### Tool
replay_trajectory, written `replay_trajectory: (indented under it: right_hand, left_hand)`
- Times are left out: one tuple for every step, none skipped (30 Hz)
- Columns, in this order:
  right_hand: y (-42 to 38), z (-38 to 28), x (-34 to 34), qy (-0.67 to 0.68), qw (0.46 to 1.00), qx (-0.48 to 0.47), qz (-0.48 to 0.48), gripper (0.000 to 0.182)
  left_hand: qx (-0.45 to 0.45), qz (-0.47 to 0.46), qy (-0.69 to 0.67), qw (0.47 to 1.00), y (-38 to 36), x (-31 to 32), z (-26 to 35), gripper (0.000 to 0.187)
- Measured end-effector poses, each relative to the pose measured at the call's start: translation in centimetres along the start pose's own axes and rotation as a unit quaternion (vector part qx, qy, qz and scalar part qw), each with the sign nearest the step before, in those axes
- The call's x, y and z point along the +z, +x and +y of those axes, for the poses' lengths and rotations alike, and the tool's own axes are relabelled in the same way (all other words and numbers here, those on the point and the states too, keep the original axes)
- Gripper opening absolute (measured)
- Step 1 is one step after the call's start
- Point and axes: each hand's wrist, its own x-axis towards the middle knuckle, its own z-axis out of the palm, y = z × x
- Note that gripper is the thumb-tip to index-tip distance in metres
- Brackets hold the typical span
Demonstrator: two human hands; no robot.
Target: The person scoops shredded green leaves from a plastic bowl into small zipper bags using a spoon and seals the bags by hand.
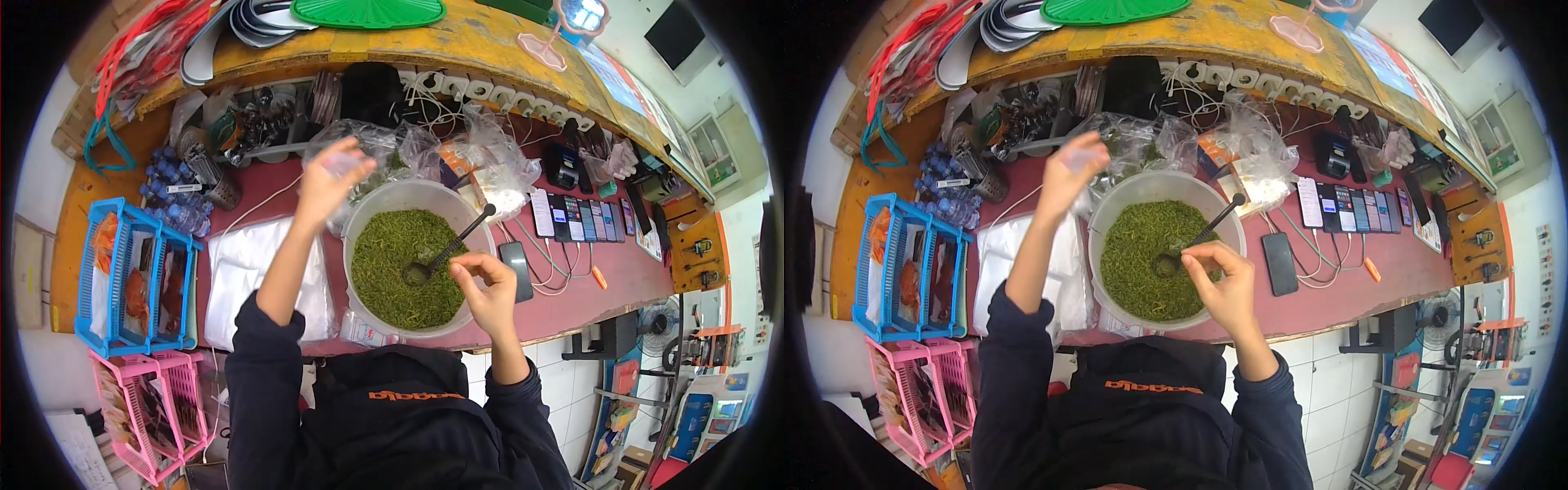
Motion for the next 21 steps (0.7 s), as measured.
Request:
replay_trajectory:
  right_hand:
    - [0.5,-0.3,0.5,-0.053,0.998,-0.031,0.02,0.011]
    - [1.0,-0.7,1.0,-0.105,0.992,-0.061,0.039,0.011]
    - [1.5,-1.1,1.8,-0.138,0.985,-0.09,0.059,0.017]
    - [1.7,-1.0,2.2,-0.138,0.985,-0.087,0.059,0.017]
    - [1.9,-0.9,2.5,-0.166,0.979,-0.112,0.03,0.017]
    - [2.0,-0.8,2.8,-0.194,0.971,-0.138,0.001,0.017]
    - [1.9,-0.7,2.9,-0.176,0.976,-0.127,-0.007,0.014]
    - [1.9,-0.7,3.0,-0.175,0.976,-0.128,-0.01,0.014]
    - [1.9,-0.6,3.0,-0.207,0.965,-0.158,-0.008,0.013]
    - [1.8,-0.5,3.0,-0.24,0.953,-0.187,-0.004,0.012]
    - [2.0,-0.6,3.0,-0.267,0.942,-0.201,0.002,0.01]
    - [2.1,-0.8,2.9,-0.269,0.942,-0.2,0.001,0.01]
    - [2.2,-1.0,2.7,-0.287,0.937,-0.197,0.02,0.01]
    - [2.3,-1.2,2.5,-0.305,0.932,-0.194,0.038,0.01]
    - [2.4,-1.5,2.4,-0.304,0.932,-0.194,0.038,0.01]
    - [2.4,-1.7,2.3,-0.269,0.947,-0.172,0.015,0.01]
    - [2.4,-1.9,2.2,-0.234,0.961,-0.15,-0.007,0.01]
    - [2.3,-1.6,2.1,-0.234,0.961,-0.149,-0.006,0.01]
    - [2.2,-1.2,2.1,-0.22,0.965,-0.141,-0.012,0.009]
    - [2.2,-1.0,2.1,-0.207,0.969,-0.134,-0.018,0.009]
    - [2.2,-1.1,1.8,-0.207,0.969,-0.134,-0.019,0.009]
  left_hand:
    - [-0.038,-0.063,-0.047,0.996,-1.3,0.8,-0.2,0.035]
    - [-0.078,-0.125,-0.094,0.985,-3.1,1.7,-0.3,0.035]
    - [-0.131,-0.181,-0.152,0.963,-5.0,2.6,0.7,0.034]
    - [-0.183,-0.235,-0.208,0.932,-6.7,3.4,1.9,0.033]
    - [-0.193,-0.249,-0.208,0.926,-8.0,4.1,2.6,0.034]
    - [-0.202,-0.262,-0.208,0.921,-8.9,4.6,3.0,0.034]
    - [-0.2,-0.256,-0.204,0.923,-9.5,4.7,2.9,0.033]
    - [-0.2,-0.252,-0.205,0.924,-9.8,4.8,2.7,0.033]
    - [-0.171,-0.244,-0.204,0.933,-10.0,4.9,2.6,0.032]
    - [-0.143,-0.237,-0.203,0.939,-10.1,4.9,2.5,0.032]
    - [-0.151,-0.236,-0.2,0.939,-10.2,4.8,2.5,0.03]
    - [-0.152,-0.237,-0.201,0.938,-10.2,4.8,2.7,0.03]
    - [-0.128,-0.22,-0.204,0.945,-10.2,4.9,2.8,0.03]
    - [-0.104,-0.202,-0.205,0.952,-10.2,4.9,2.9,0.03]
    - [-0.104,-0.201,-0.205,0.952,-10.3,4.8,2.7,0.03]
    - [-0.111,-0.201,-0.206,0.951,-10.4,4.6,2.4,0.03]
    - [-0.118,-0.203,-0.208,0.95,-10.5,4.6,2.3,0.031]
    - [-0.118,-0.203,-0.208,0.95,-10.5,4.6,2.3,0.031]
    - [-0.11,-0.201,-0.188,0.955,-10.5,4.5,2.3,0.03]
    - [-0.101,-0.197,-0.169,0.96,-10.5,4.5,2.4,0.029]
    - [-0.102,-0.197,-0.169,0.96,-10.5,4.3,2.5,0.029]
